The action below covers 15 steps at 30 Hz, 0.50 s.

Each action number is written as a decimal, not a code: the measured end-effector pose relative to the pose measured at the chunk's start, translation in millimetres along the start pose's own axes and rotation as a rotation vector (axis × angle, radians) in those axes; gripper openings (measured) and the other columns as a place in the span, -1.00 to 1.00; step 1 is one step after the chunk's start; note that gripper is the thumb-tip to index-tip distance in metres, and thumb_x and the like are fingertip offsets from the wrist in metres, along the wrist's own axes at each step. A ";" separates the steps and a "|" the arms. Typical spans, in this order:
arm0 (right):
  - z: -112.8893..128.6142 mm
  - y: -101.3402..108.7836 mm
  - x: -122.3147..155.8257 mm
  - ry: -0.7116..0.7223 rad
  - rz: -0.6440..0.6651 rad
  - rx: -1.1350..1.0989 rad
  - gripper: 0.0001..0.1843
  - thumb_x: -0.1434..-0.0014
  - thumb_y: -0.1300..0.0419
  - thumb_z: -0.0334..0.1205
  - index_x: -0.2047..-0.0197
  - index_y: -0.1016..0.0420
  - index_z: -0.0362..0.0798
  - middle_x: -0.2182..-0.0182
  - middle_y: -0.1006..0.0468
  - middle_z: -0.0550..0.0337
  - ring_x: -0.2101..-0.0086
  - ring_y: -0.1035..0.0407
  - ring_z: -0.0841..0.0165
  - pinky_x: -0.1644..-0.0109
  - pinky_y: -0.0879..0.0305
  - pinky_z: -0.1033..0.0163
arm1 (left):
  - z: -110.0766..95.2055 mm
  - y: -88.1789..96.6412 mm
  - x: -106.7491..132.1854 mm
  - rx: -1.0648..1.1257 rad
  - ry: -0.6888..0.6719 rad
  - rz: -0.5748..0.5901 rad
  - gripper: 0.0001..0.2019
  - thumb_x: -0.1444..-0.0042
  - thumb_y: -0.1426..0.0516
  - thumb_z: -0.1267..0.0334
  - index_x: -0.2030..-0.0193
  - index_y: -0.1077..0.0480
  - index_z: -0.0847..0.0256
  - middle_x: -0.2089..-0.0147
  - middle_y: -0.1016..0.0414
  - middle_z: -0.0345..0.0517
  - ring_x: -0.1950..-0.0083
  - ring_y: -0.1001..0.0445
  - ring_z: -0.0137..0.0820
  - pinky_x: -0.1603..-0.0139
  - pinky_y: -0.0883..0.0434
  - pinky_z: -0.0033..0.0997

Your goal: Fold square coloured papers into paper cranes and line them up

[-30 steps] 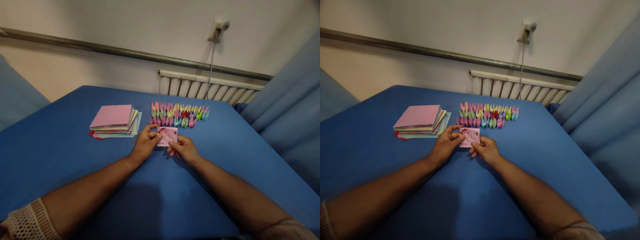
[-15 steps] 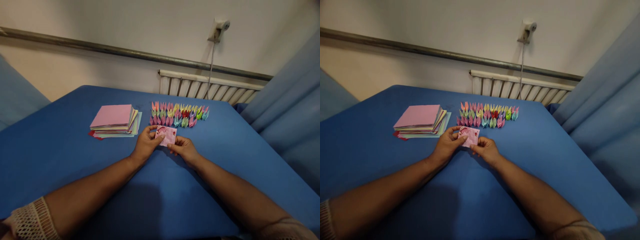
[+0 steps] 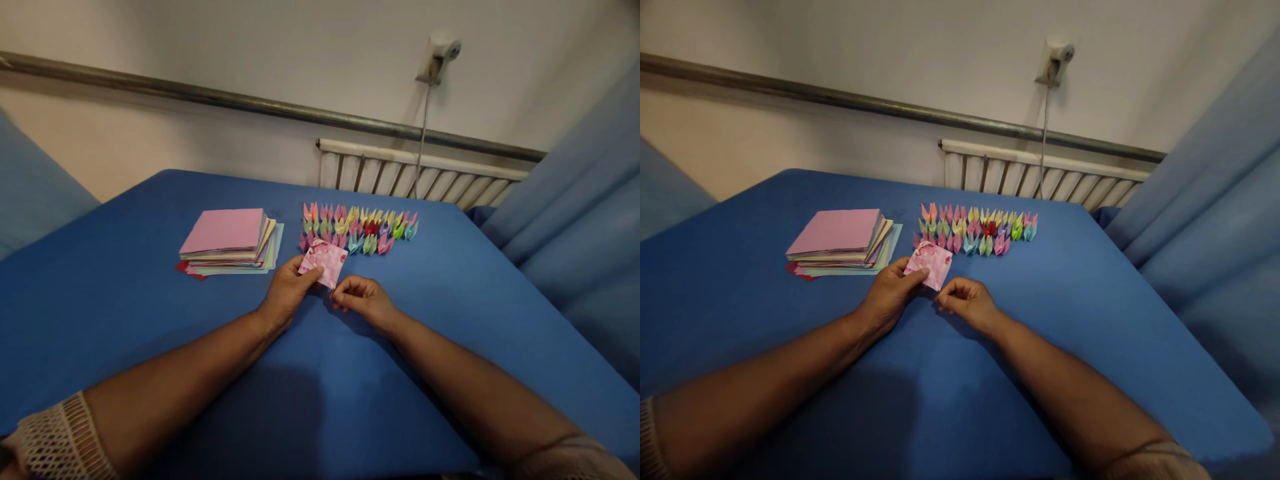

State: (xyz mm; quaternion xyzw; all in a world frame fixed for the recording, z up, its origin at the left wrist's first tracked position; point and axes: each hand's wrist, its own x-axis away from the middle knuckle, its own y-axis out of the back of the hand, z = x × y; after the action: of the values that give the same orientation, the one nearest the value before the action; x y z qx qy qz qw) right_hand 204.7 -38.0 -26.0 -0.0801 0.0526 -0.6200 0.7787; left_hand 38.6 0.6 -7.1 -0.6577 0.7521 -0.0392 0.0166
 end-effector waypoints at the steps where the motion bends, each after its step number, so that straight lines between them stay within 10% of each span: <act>1: 0.2 1.7 -0.8 -0.009 -0.023 -0.067 -0.71 0.11 -0.39 -0.05 0.41 -0.48 -0.05 0.49 -0.53 0.23 0.45 -0.41 0.40 0.39 -0.30 0.31 | -1.1 0.6 -0.2 -0.019 0.000 0.013 -0.74 0.14 -0.27 0.19 0.31 -0.42 0.28 0.42 -0.46 -0.21 0.43 -0.36 -0.46 0.38 -0.31 -0.48; 6: 3.1 10.9 -4.7 -0.028 -0.148 -0.279 -0.49 -0.03 -0.19 0.26 0.28 -0.48 -0.06 0.36 -0.56 0.12 0.36 -0.45 0.34 0.28 -0.37 0.23 | -4.8 1.3 5.9 -0.180 0.025 0.264 -0.79 0.15 -0.25 0.24 0.35 -0.42 0.26 0.46 -0.41 -0.25 0.46 -0.31 -0.48 0.44 -0.26 -0.51; 10: 3.8 8.4 -2.7 0.021 -0.123 -0.042 -0.52 0.16 -0.40 0.12 0.30 -0.47 -0.05 0.46 -0.50 0.26 0.47 -0.34 0.43 0.37 -0.28 0.32 | -4.2 -0.3 13.0 -0.345 0.012 0.494 -0.88 0.11 -0.21 0.28 0.47 -0.34 0.23 0.57 -0.26 -0.33 0.54 -0.20 -0.53 0.54 -0.14 -0.54; 15: 0.9 2.3 -2.9 0.009 -0.180 0.041 -0.57 0.21 -0.43 0.01 0.55 -0.30 -0.06 0.65 -0.27 0.42 0.62 -0.11 0.54 0.53 -0.08 0.37 | -0.8 -1.6 11.0 -0.311 -0.023 0.412 -0.83 0.11 -0.21 0.30 0.37 -0.30 0.21 0.50 -0.35 -0.31 0.50 -0.30 -0.50 0.50 -0.20 -0.53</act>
State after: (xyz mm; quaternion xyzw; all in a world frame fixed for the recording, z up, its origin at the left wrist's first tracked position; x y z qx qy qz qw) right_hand 206.4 -34.6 -25.7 -0.0657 0.0360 -0.6886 0.7212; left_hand 38.6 -10.5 -5.8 -0.4857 0.8669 0.0887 -0.0685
